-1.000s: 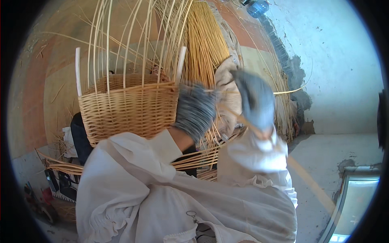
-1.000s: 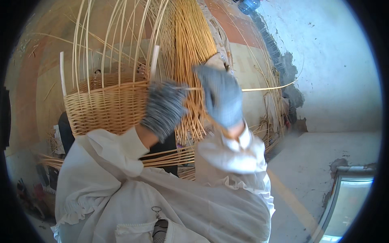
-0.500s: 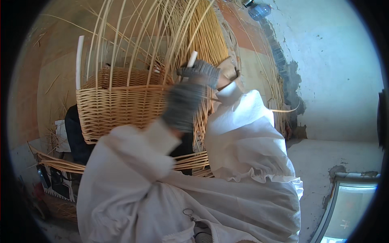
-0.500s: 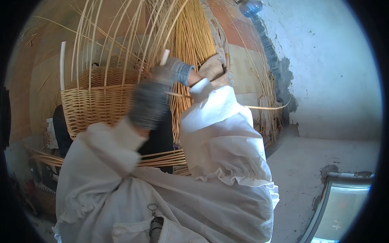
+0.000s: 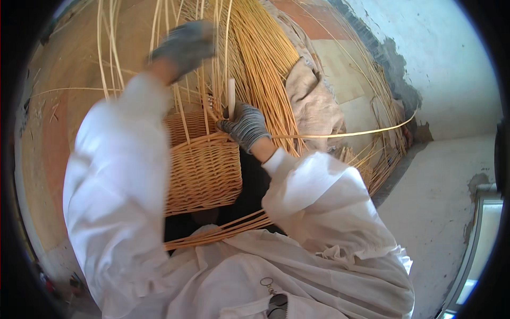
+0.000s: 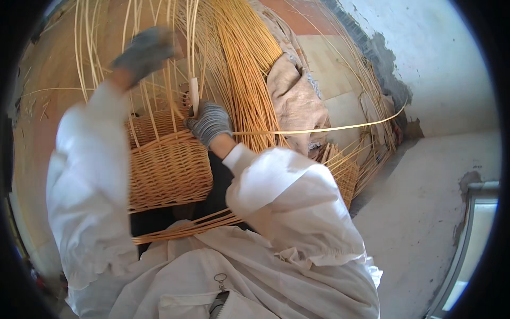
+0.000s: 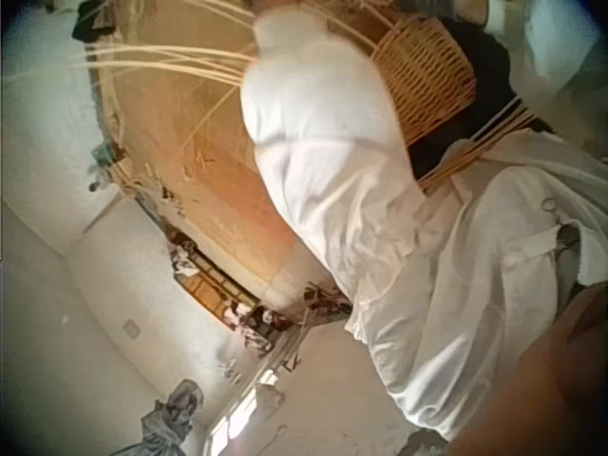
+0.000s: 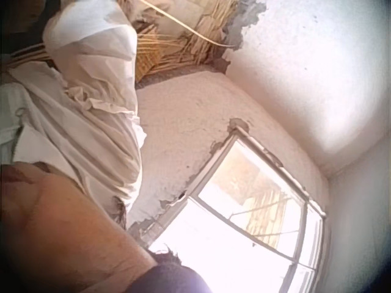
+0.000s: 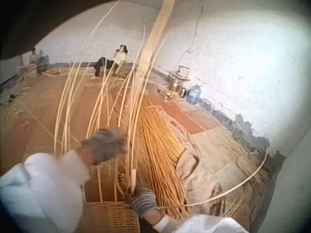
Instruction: Weaving a wicker basket using long reeds.
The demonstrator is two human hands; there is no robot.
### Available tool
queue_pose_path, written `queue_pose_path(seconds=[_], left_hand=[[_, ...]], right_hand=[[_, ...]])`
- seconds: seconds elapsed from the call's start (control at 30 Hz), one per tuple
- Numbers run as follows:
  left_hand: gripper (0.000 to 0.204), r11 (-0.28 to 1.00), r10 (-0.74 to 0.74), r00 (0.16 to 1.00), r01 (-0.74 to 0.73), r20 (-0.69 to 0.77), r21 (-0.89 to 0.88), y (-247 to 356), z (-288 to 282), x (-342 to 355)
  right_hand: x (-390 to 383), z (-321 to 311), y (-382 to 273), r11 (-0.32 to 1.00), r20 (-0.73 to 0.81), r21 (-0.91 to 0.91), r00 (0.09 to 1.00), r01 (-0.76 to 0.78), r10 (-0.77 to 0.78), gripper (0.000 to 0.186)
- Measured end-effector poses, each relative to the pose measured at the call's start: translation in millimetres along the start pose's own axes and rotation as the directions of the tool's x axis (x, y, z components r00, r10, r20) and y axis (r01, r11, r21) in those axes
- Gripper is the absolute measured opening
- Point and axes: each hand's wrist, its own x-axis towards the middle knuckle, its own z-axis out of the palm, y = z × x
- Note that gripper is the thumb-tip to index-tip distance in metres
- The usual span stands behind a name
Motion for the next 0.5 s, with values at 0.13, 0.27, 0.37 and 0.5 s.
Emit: queue_pose_path(seconds=[0.13,0.27,0.37,0.5], left_hand=[[0.037,0.946,0.126,0.905,0.014,0.406,-0.324,51,53,104],[0.044,0.810,0.251,0.966,-0.179,0.054,-0.559,46,34,46],[0.032,0.648,-0.001,0.990,-0.106,-0.140,-0.754,34,8,-89],[0.029,0.622,0.131,0.909,0.236,0.396,-0.746,57,56,-291]], right_hand=[[2,19,-4,0.979,-0.289,-0.074,0.944,-0.190,0.161,0.026],[5,12,15,0.983,-0.159,-0.018,0.971,-0.185,0.180,0.031],[10,-15,24,0.997,0.107,-0.068,0.993,-0.037,0.044,0.040],[-9,-39,12,0.165,0.245,-0.202,0.213,0.965,-0.946,0.035]])
